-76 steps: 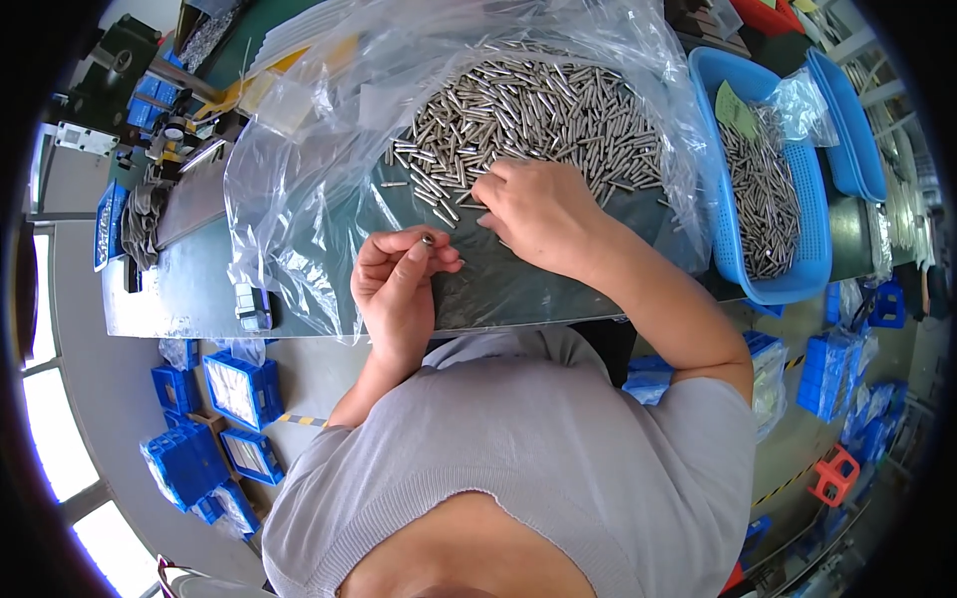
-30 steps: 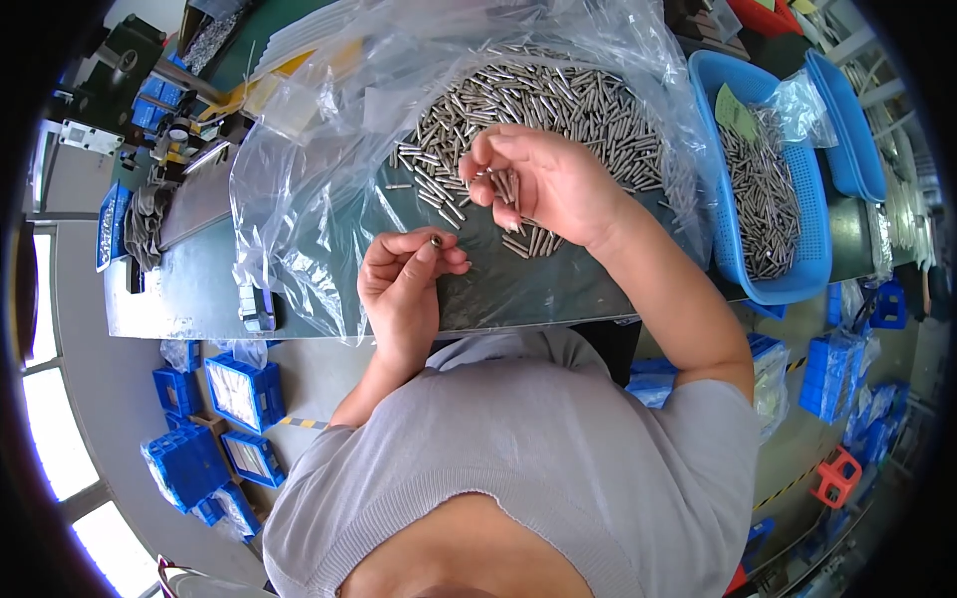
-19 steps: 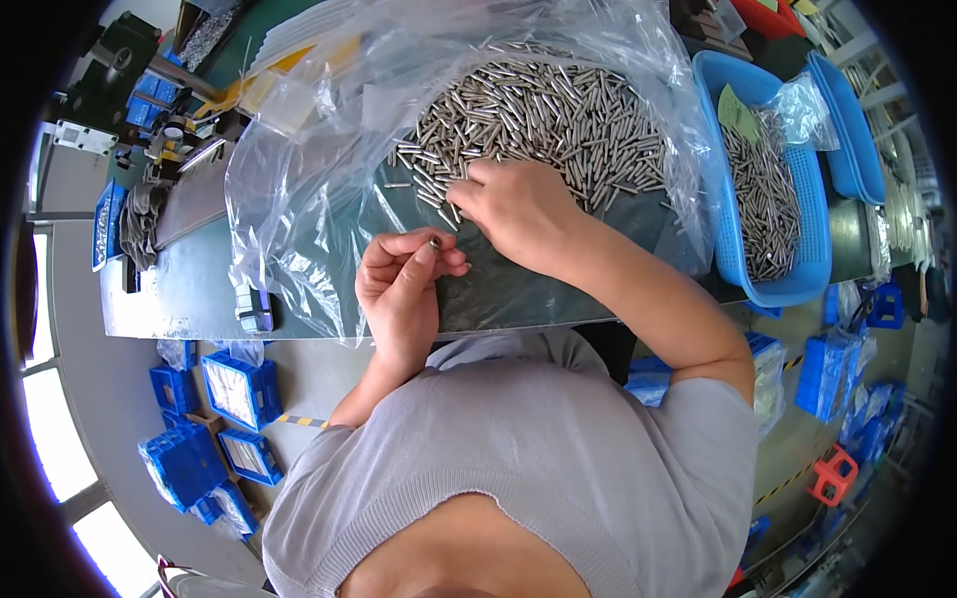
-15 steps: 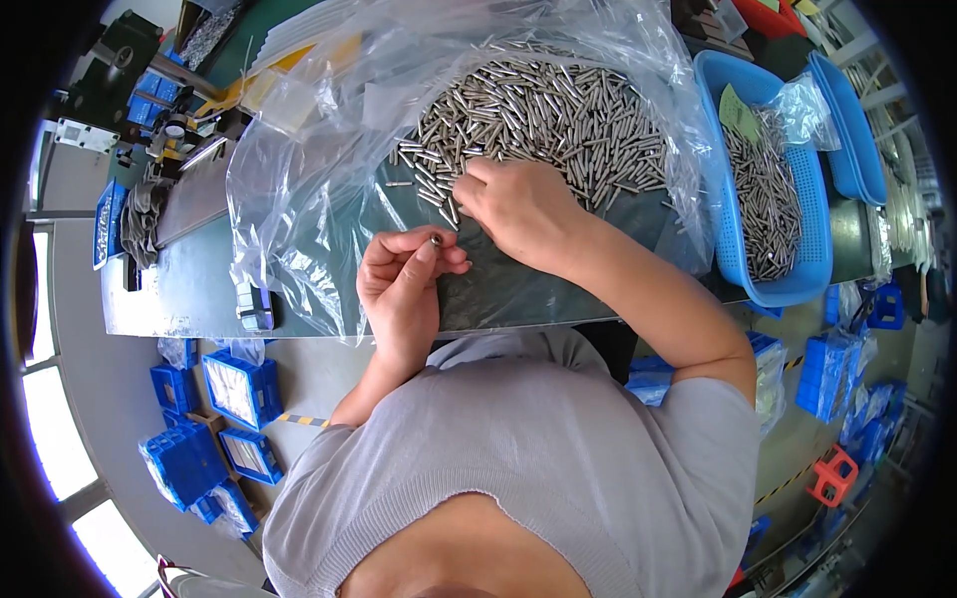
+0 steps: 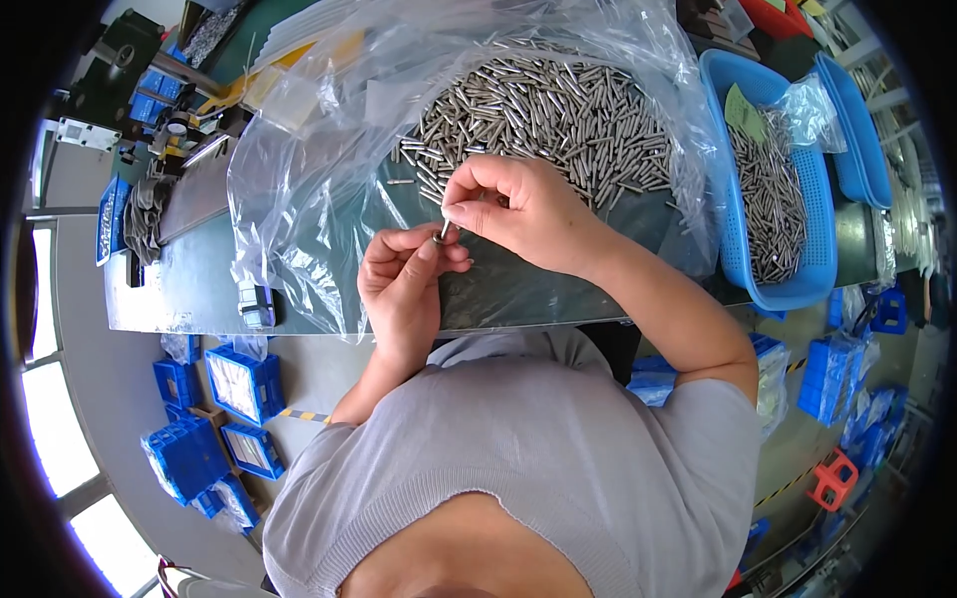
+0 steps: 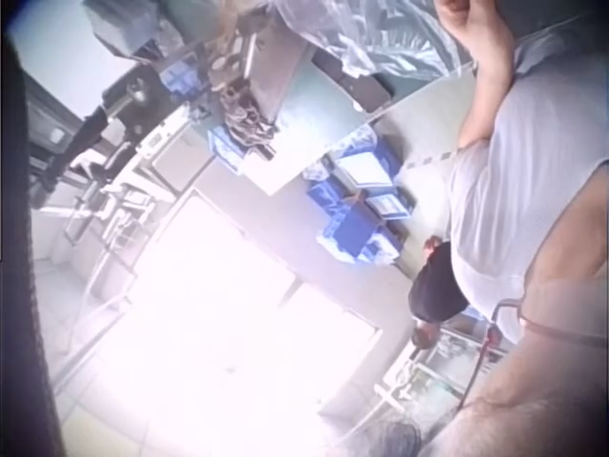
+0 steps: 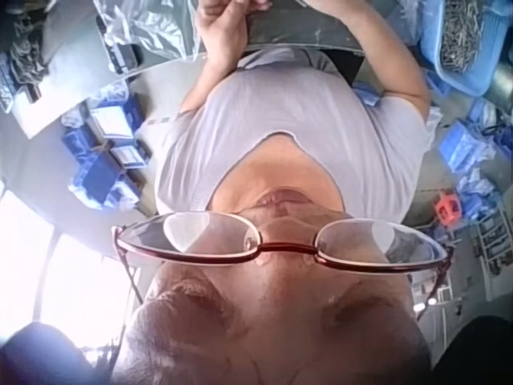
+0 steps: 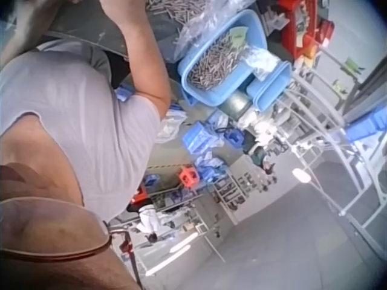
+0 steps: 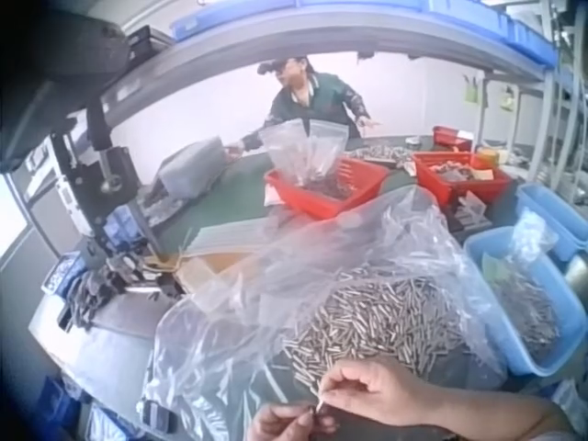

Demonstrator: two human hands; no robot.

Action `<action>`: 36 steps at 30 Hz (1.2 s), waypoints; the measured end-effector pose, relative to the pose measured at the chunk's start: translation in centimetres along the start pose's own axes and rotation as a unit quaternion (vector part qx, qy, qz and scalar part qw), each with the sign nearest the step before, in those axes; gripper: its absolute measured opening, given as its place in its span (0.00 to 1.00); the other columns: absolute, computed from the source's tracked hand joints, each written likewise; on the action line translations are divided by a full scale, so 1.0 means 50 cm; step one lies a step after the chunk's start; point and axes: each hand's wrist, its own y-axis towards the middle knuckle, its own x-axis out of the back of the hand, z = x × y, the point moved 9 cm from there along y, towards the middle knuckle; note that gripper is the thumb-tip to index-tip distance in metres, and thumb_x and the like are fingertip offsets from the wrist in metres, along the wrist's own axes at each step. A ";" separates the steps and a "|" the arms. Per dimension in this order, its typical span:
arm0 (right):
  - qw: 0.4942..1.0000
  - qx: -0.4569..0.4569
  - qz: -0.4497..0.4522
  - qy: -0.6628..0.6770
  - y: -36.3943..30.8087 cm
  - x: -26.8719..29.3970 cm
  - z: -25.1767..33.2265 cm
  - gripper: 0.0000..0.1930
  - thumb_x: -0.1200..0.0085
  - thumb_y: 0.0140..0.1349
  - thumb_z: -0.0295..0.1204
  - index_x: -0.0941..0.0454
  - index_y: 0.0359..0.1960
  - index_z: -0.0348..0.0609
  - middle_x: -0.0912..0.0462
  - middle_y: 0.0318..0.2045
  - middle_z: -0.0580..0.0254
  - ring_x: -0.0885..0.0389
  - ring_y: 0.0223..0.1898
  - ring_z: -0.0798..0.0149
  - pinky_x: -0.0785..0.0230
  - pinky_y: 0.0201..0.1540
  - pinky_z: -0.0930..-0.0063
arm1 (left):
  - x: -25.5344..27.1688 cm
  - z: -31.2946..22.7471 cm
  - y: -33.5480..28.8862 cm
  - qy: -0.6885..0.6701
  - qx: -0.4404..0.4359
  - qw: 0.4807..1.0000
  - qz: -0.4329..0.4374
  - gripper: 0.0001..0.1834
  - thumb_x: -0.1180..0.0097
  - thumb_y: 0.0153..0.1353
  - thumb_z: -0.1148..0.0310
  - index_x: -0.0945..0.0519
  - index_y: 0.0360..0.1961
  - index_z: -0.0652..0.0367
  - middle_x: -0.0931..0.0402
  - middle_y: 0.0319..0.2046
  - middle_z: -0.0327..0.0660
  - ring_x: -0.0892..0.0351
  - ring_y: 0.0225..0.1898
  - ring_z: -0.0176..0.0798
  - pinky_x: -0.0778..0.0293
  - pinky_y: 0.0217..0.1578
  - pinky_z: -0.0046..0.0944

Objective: The recorder is sorting small cylindrical metal parts and inspecting them at an industrial workbench.

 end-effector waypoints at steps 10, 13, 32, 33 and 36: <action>0.997 0.049 0.018 -0.049 0.002 -0.025 -0.001 0.04 0.41 0.52 0.19 0.23 0.29 0.38 0.24 0.29 0.66 0.23 0.31 0.72 0.31 0.33 0.80 | 0.006 -0.002 0.000 -0.008 -0.009 1.000 -0.014 0.05 0.52 0.62 0.81 0.28 0.38 0.69 0.22 0.34 0.49 0.19 0.33 0.41 0.20 0.39 0.39; 0.999 0.039 0.017 -0.013 0.002 -0.024 -0.008 0.04 0.41 0.52 0.20 0.23 0.29 0.39 0.25 0.29 0.66 0.25 0.30 0.74 0.32 0.31 0.81 | 0.003 -0.001 0.001 0.010 -0.006 1.000 -0.013 0.05 0.53 0.62 0.81 0.28 0.38 0.69 0.22 0.34 0.49 0.19 0.33 0.41 0.20 0.39 0.39; 0.905 0.113 0.038 -0.407 0.004 -0.040 0.000 0.10 0.39 0.48 0.29 0.21 0.34 0.48 0.22 0.25 0.63 0.21 0.27 0.59 0.29 0.27 0.67 | 0.015 -0.012 -0.001 -0.041 -0.036 0.998 -0.028 0.03 0.53 0.62 0.78 0.27 0.36 0.65 0.24 0.36 0.51 0.21 0.32 0.41 0.21 0.35 0.39; 0.897 0.107 0.033 -0.427 0.004 -0.040 -0.002 0.09 0.39 0.47 0.31 0.22 0.32 0.48 0.23 0.24 0.67 0.21 0.27 0.60 0.29 0.27 0.67 | 0.015 -0.011 -0.001 -0.042 -0.035 0.998 -0.028 0.03 0.53 0.62 0.78 0.27 0.36 0.65 0.24 0.36 0.51 0.21 0.32 0.41 0.21 0.35 0.39; 0.888 0.113 0.036 -0.444 0.001 -0.038 -0.009 0.07 0.39 0.48 0.31 0.23 0.29 0.48 0.25 0.23 0.65 0.22 0.27 0.60 0.30 0.27 0.66 | 0.015 -0.010 -0.001 -0.041 -0.030 0.998 -0.030 0.03 0.52 0.62 0.78 0.27 0.36 0.65 0.23 0.36 0.51 0.20 0.31 0.41 0.21 0.35 0.39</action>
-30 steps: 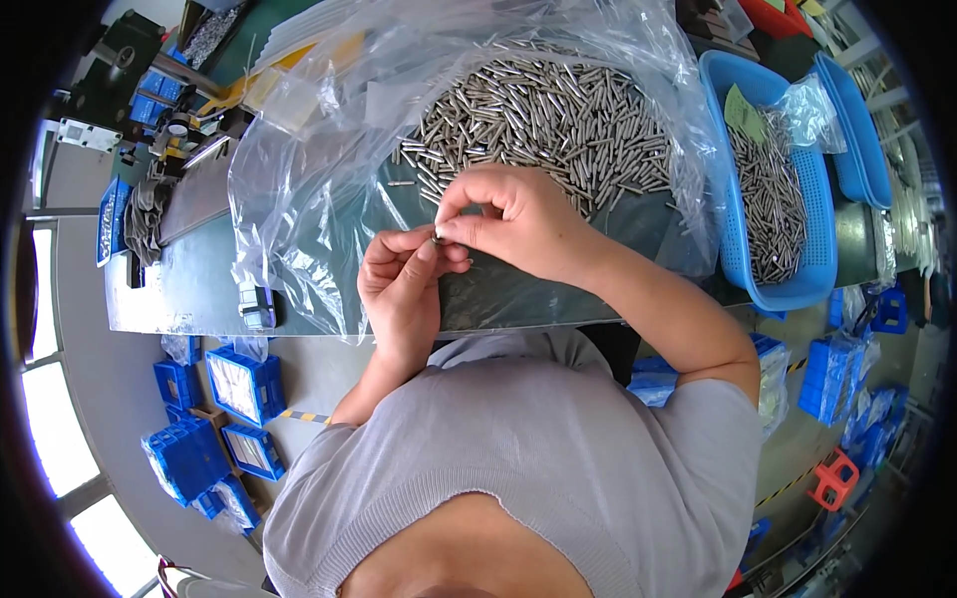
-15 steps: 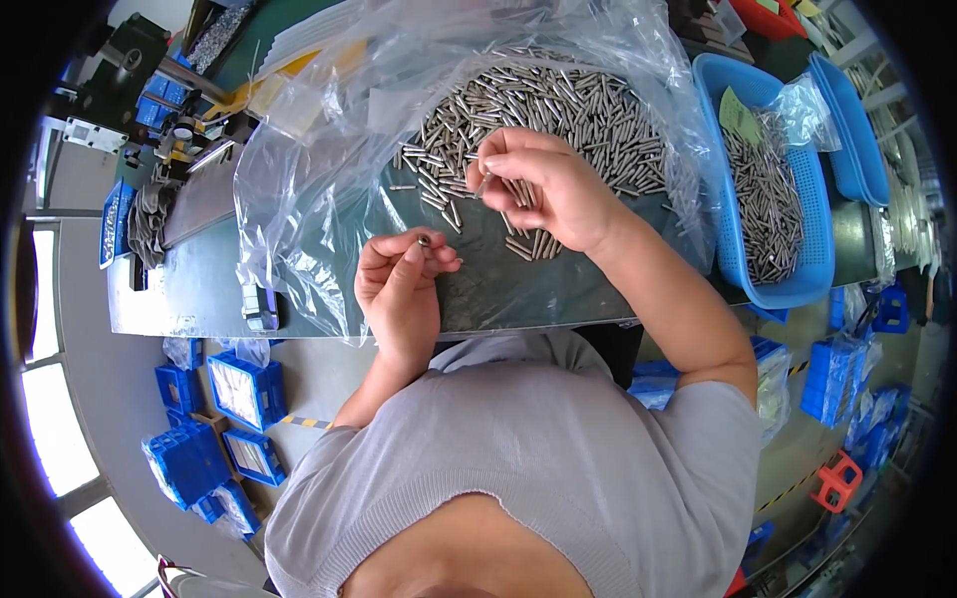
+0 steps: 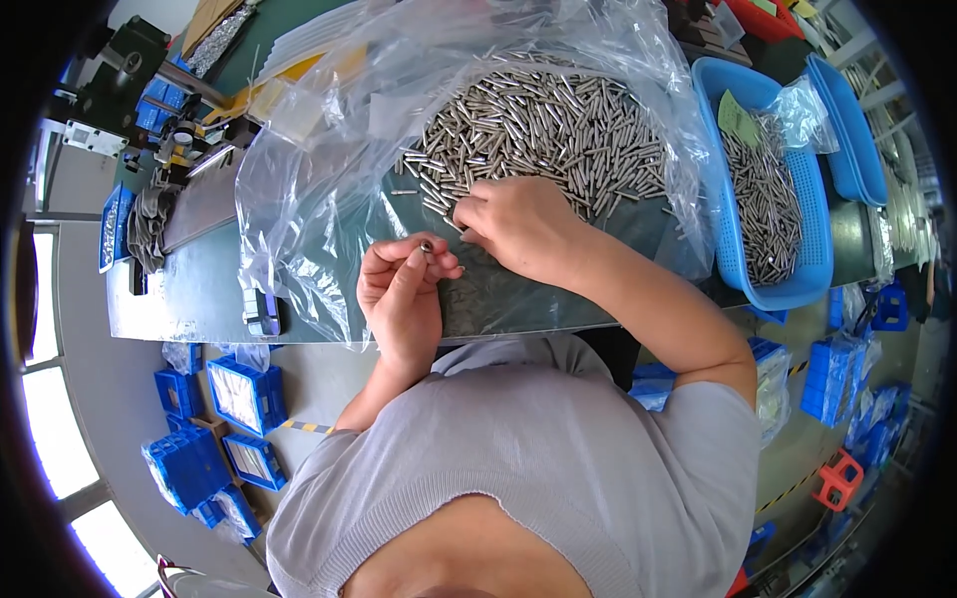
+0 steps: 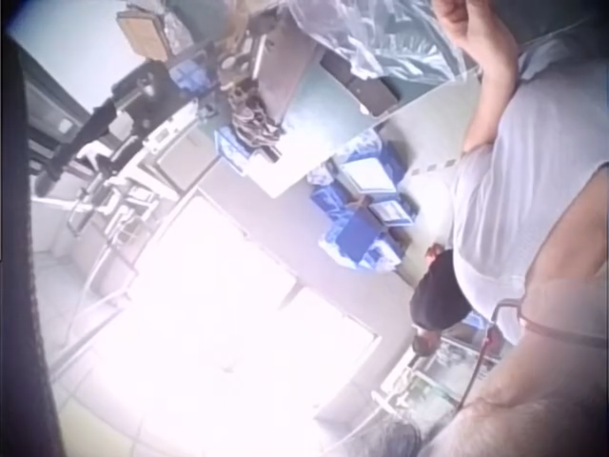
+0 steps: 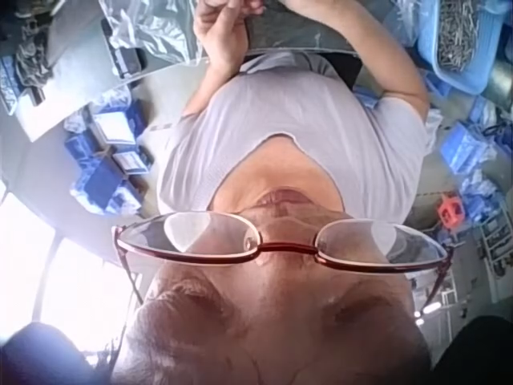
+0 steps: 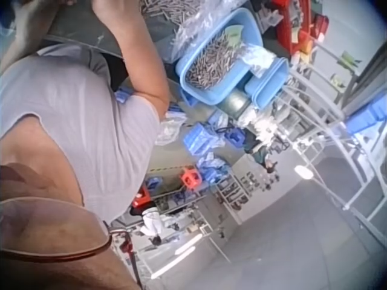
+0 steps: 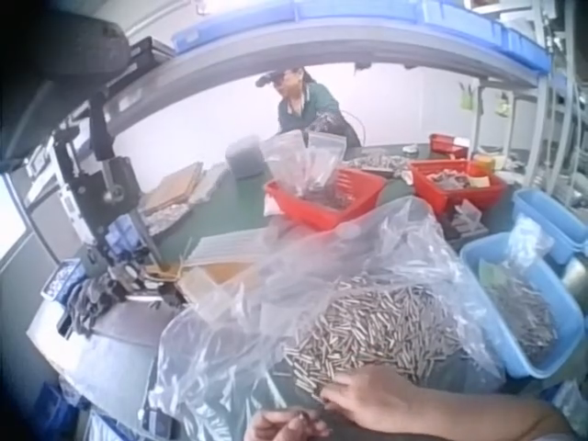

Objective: The recorder is sorting small cylindrical metal parts and inspecting them at an industrial workbench.

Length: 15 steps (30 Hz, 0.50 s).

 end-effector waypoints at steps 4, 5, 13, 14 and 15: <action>0.999 0.034 -0.018 -0.010 -0.001 0.007 0.004 0.07 0.40 0.48 0.30 0.25 0.27 0.45 0.26 0.23 0.64 0.23 0.26 0.58 0.30 0.27 0.66 | -0.003 0.002 -0.001 0.006 0.008 1.000 -0.001 0.03 0.51 0.62 0.78 0.27 0.37 0.65 0.23 0.36 0.51 0.20 0.32 0.41 0.21 0.35 0.39; 0.998 0.052 -0.035 -0.026 -0.002 0.008 0.007 0.08 0.40 0.49 0.30 0.26 0.27 0.44 0.26 0.23 0.62 0.24 0.26 0.57 0.31 0.27 0.66 | -0.005 0.003 -0.001 0.003 0.010 1.000 0.001 0.03 0.51 0.62 0.78 0.27 0.37 0.65 0.23 0.36 0.51 0.20 0.32 0.41 0.21 0.35 0.39; 0.896 -0.132 -0.029 0.422 0.003 0.021 -0.038 0.07 0.51 0.64 0.29 0.30 0.31 0.40 0.30 0.22 0.71 0.32 0.26 0.79 0.38 0.25 0.80 | -0.011 0.009 0.001 0.017 0.019 0.999 0.025 0.03 0.52 0.62 0.80 0.29 0.37 0.67 0.23 0.37 0.52 0.19 0.33 0.41 0.21 0.38 0.39; 0.851 -0.175 -0.006 0.495 -0.002 0.010 -0.039 0.06 0.52 0.65 0.29 0.30 0.31 0.40 0.29 0.23 0.71 0.32 0.26 0.80 0.40 0.25 0.83 | -0.013 0.010 0.001 0.030 0.022 0.999 0.028 0.04 0.52 0.62 0.80 0.28 0.38 0.67 0.23 0.37 0.52 0.19 0.33 0.41 0.21 0.39 0.40; 0.798 -0.218 0.016 0.562 -0.008 -0.005 -0.039 0.06 0.52 0.65 0.29 0.30 0.32 0.41 0.28 0.24 0.72 0.33 0.26 0.81 0.41 0.24 0.85 | -0.013 0.010 0.001 0.030 0.023 0.999 0.027 0.04 0.52 0.62 0.80 0.28 0.38 0.67 0.23 0.37 0.52 0.19 0.33 0.41 0.21 0.39 0.40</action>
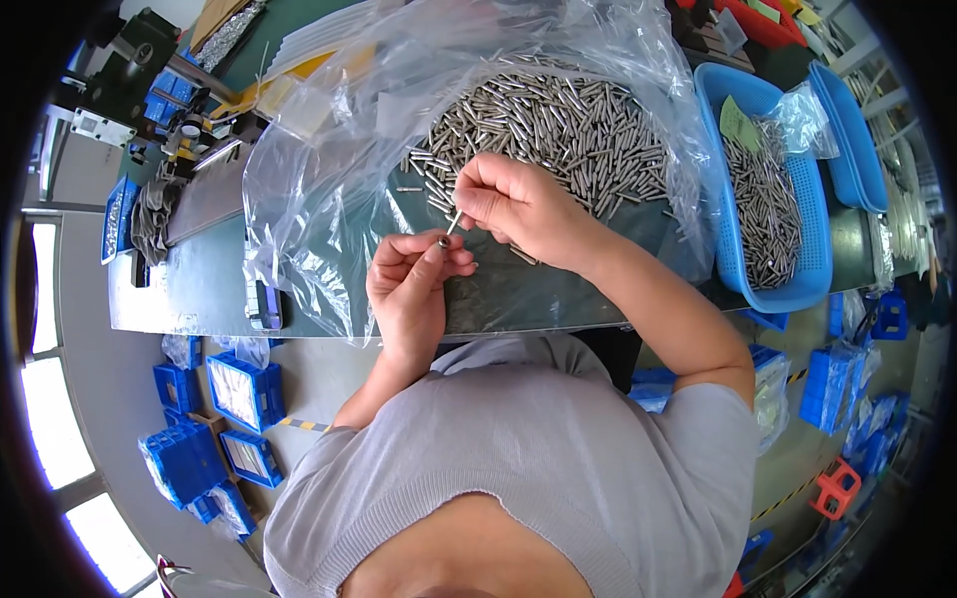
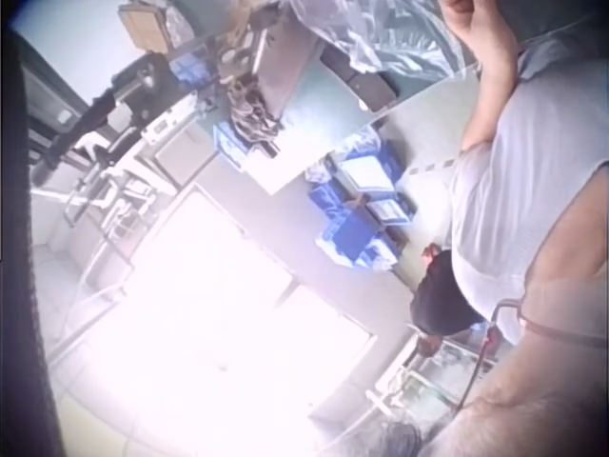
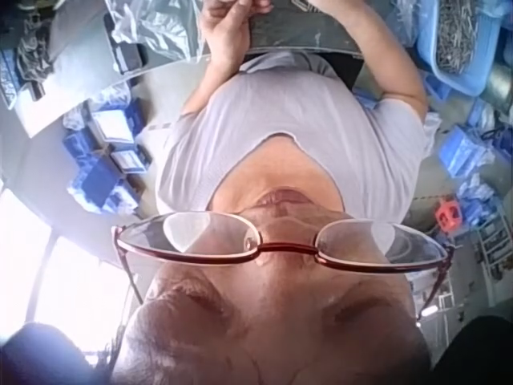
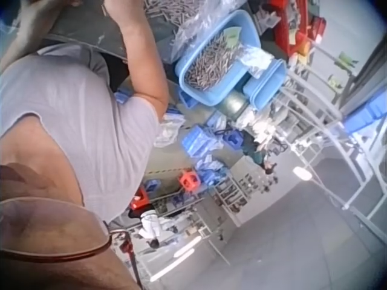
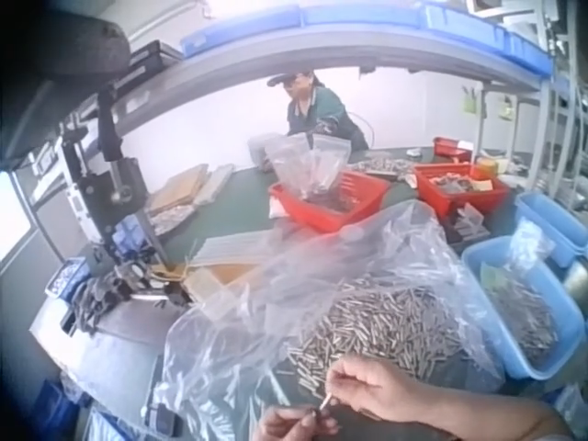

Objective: The recorder is sorting small cylindrical metal parts and inspecting them at an industrial workbench.

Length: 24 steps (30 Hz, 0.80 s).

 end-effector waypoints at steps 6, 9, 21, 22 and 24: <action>0.984 0.117 -0.007 -0.131 -0.004 -0.014 0.026 0.05 0.50 0.64 0.28 0.30 0.32 0.40 0.27 0.24 0.71 0.30 0.26 0.80 0.38 0.26 0.84 | 0.003 0.003 0.000 0.007 0.004 1.000 -0.001 0.05 0.52 0.62 0.80 0.28 0.39 0.68 0.22 0.36 0.50 0.19 0.34 0.42 0.21 0.38 0.40; 0.974 0.161 -0.025 -0.154 -0.010 -0.017 0.039 0.05 0.49 0.63 0.26 0.30 0.31 0.38 0.26 0.24 0.69 0.28 0.26 0.77 0.35 0.29 0.82 | 0.003 0.002 0.000 0.001 0.002 1.000 -0.003 0.05 0.52 0.62 0.80 0.28 0.39 0.68 0.22 0.36 0.50 0.19 0.34 0.42 0.20 0.38 0.40; 0.974 0.166 -0.041 -0.150 -0.013 -0.021 0.043 0.05 0.47 0.61 0.25 0.29 0.30 0.38 0.25 0.24 0.67 0.26 0.27 0.76 0.33 0.31 0.81 | 0.007 0.002 0.000 -0.028 0.006 1.000 -0.003 0.06 0.51 0.62 0.79 0.27 0.40 0.68 0.22 0.37 0.52 0.19 0.35 0.42 0.20 0.39 0.41; 0.973 0.172 -0.042 -0.149 -0.014 -0.022 0.045 0.05 0.47 0.61 0.25 0.29 0.30 0.37 0.25 0.24 0.66 0.26 0.27 0.75 0.33 0.30 0.80 | 0.008 0.001 -0.001 -0.030 0.005 1.000 -0.005 0.06 0.51 0.62 0.79 0.27 0.40 0.68 0.22 0.37 0.51 0.19 0.35 0.42 0.20 0.39 0.41; 0.966 0.184 -0.052 -0.173 -0.018 -0.022 0.048 0.05 0.46 0.60 0.25 0.28 0.29 0.38 0.25 0.24 0.66 0.26 0.27 0.74 0.33 0.30 0.80 | 0.009 0.001 -0.001 -0.032 0.004 0.999 -0.008 0.06 0.51 0.62 0.79 0.27 0.40 0.68 0.22 0.37 0.51 0.19 0.35 0.42 0.20 0.39 0.41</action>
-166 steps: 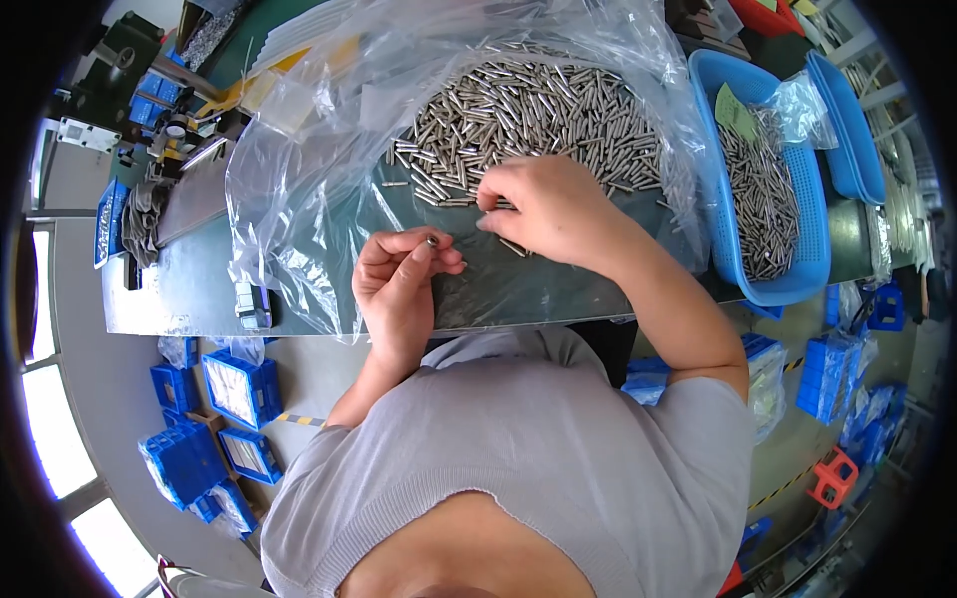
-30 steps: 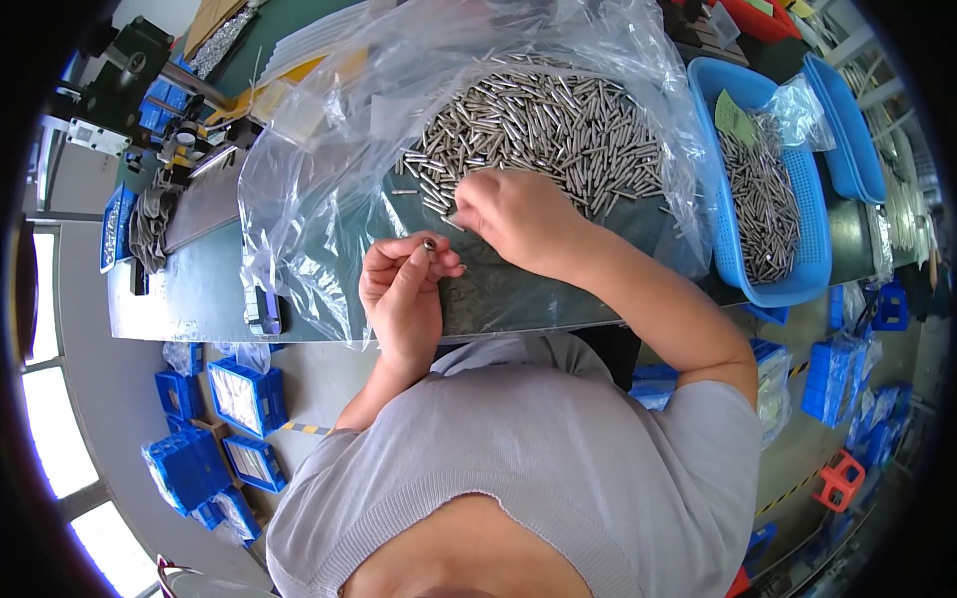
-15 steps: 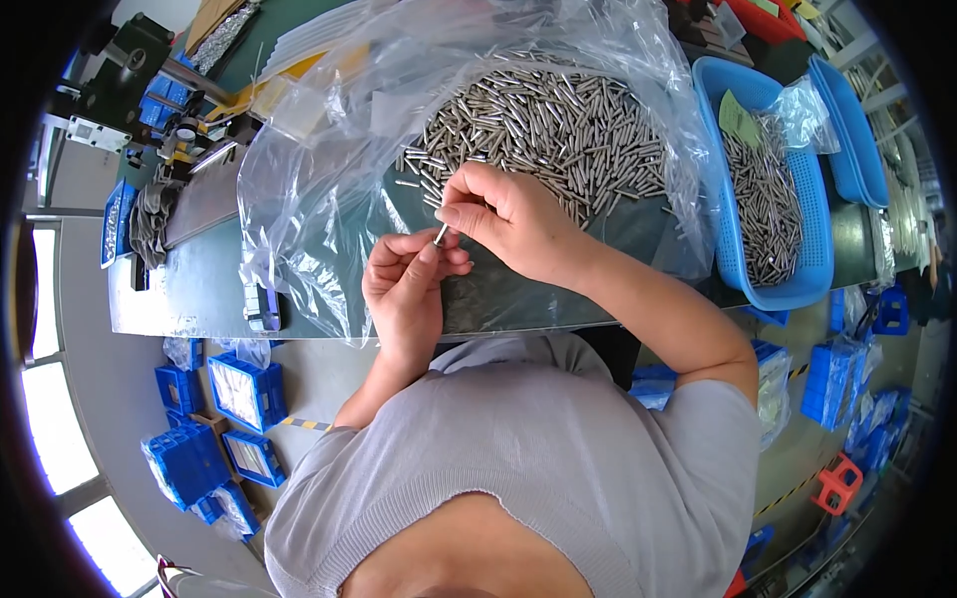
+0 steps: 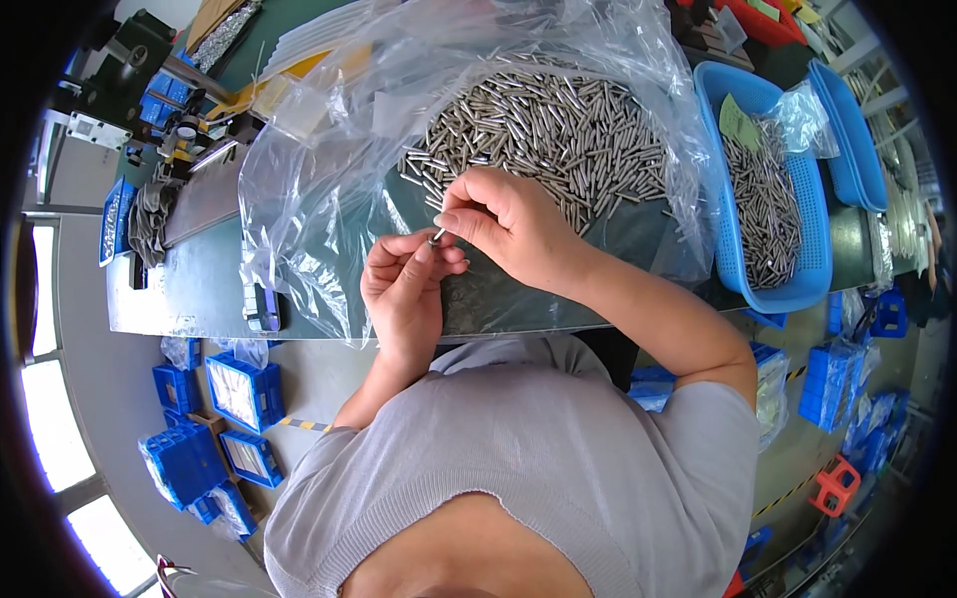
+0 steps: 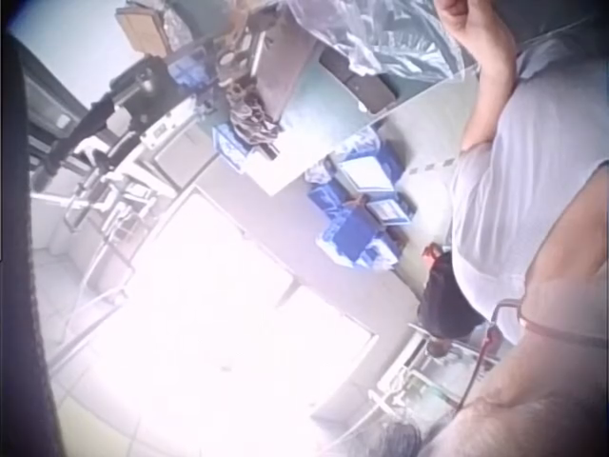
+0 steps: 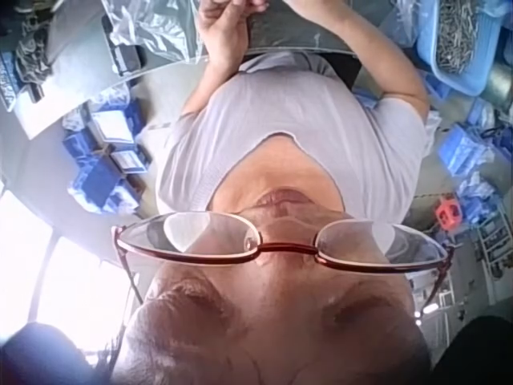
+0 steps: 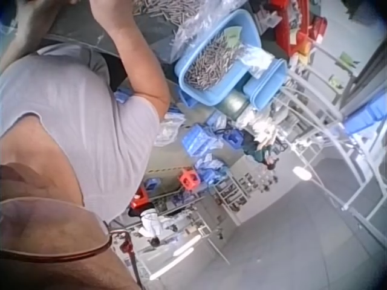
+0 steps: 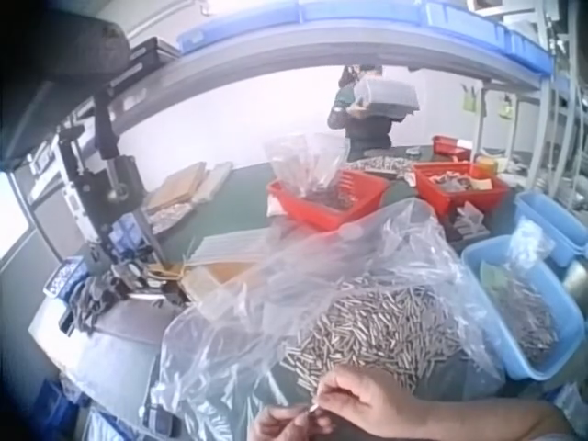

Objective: The recorder is sorting small cylindrical metal parts and inspecting them at an industrial workbench.

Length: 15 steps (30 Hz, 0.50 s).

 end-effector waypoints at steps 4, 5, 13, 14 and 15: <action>0.999 0.029 0.017 -0.034 -0.003 -0.015 0.004 0.05 0.44 0.58 0.24 0.27 0.27 0.39 0.26 0.25 0.66 0.27 0.27 0.72 0.34 0.31 0.79 | -0.005 -0.001 0.000 -0.001 -0.010 1.000 0.009 0.05 0.51 0.62 0.80 0.28 0.39 0.68 0.22 0.35 0.49 0.19 0.35 0.42 0.20 0.39 0.40; 1.000 0.019 0.011 -0.005 -0.002 -0.015 -0.007 0.05 0.42 0.57 0.24 0.26 0.27 0.40 0.26 0.25 0.67 0.27 0.27 0.72 0.34 0.31 0.79 | -0.007 -0.002 0.000 -0.005 -0.012 1.000 0.010 0.05 0.51 0.62 0.80 0.28 0.39 0.68 0.22 0.34 0.49 0.19 0.34 0.42 0.20 0.39 0.40; 1.000 -0.021 0.018 -0.001 0.013 -0.005 -0.027 0.04 0.41 0.56 0.25 0.22 0.26 0.39 0.25 0.25 0.67 0.26 0.28 0.73 0.33 0.31 0.80 | -0.005 -0.001 0.012 0.023 -0.011 1.000 0.000 0.04 0.52 0.62 0.81 0.28 0.38 0.69 0.22 0.33 0.49 0.19 0.34 0.42 0.20 0.38 0.40; 0.999 -0.027 0.024 0.007 0.014 -0.004 -0.026 0.04 0.41 0.56 0.25 0.22 0.27 0.39 0.25 0.26 0.67 0.25 0.28 0.73 0.33 0.31 0.80 | -0.007 -0.004 0.015 0.026 -0.010 1.000 -0.008 0.04 0.52 0.62 0.81 0.28 0.38 0.69 0.22 0.33 0.49 0.19 0.33 0.42 0.20 0.38 0.40; 1.000 -0.010 0.016 -0.010 0.013 -0.001 -0.018 0.04 0.41 0.56 0.25 0.21 0.27 0.39 0.25 0.25 0.67 0.25 0.27 0.73 0.33 0.30 0.80 | -0.007 -0.004 0.014 0.028 -0.009 1.000 -0.008 0.04 0.52 0.61 0.82 0.28 0.38 0.69 0.22 0.33 0.49 0.19 0.33 0.42 0.20 0.38 0.40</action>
